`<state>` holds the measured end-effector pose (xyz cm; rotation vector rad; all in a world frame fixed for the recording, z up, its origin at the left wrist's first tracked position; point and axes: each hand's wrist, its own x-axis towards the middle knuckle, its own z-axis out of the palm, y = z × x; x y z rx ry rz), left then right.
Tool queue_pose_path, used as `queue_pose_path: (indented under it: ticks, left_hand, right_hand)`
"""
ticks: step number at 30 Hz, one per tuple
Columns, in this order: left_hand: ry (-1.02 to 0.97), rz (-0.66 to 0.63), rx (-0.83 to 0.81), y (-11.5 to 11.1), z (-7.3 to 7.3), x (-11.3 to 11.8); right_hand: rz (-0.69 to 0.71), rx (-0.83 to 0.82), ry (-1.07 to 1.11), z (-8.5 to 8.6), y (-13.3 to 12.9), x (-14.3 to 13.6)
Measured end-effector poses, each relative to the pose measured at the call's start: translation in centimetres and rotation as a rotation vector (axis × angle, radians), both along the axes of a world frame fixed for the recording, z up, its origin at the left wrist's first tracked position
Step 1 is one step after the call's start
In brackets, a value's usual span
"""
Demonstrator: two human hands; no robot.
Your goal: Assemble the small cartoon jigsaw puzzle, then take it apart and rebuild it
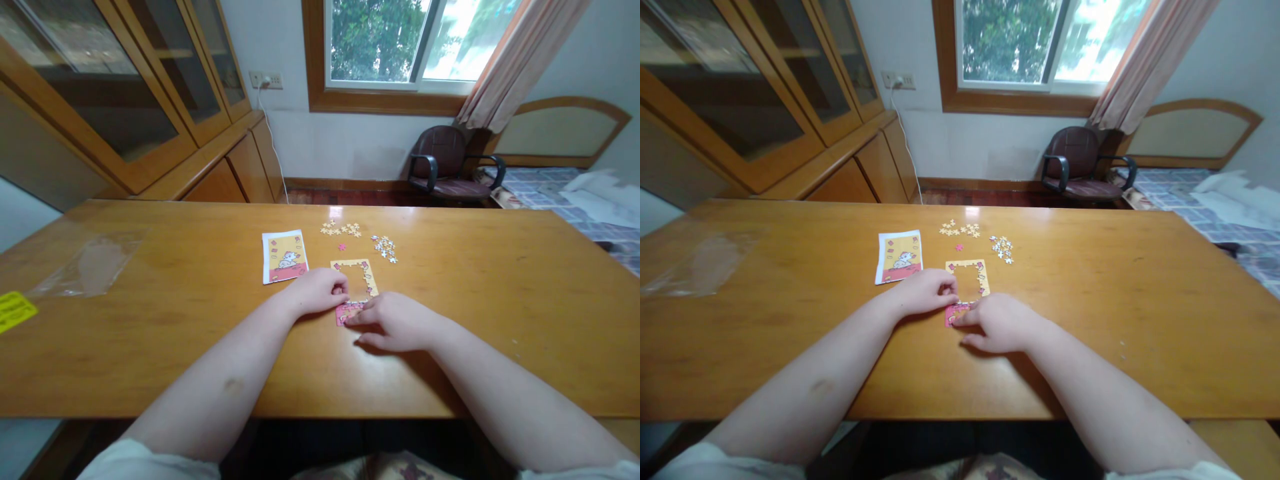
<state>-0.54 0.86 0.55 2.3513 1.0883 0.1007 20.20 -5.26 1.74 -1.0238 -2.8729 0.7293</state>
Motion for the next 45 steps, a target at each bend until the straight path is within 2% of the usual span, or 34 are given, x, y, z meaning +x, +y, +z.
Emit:
queue_pose_path:
  ticks: [12, 24, 32, 41, 45]
  left_hand:
    - [0.118, 0.004, 0.001, 0.29, 0.02, -0.14]
    - [0.083, 0.001, 0.031, 0.26, -0.24, -0.24]
    - [0.011, -0.239, 0.015, -0.21, 0.23, -0.51]
    - [0.053, -0.263, 0.022, -0.01, 0.17, -0.48]
    - [0.002, -0.251, 0.002, 0.17, -0.15, -0.33]
  right_hand:
    - [-0.079, 0.031, -0.127, 0.51, -0.64, -0.37]
    - [-0.089, 0.050, -0.101, 0.29, -0.37, -0.26]
    - [-0.113, 0.082, -0.083, 0.67, -0.06, -0.01]
    - [-0.115, 0.063, -0.084, 0.14, -0.08, -0.12]
    - [-0.129, 0.068, -0.064, -0.10, 0.03, -0.26]
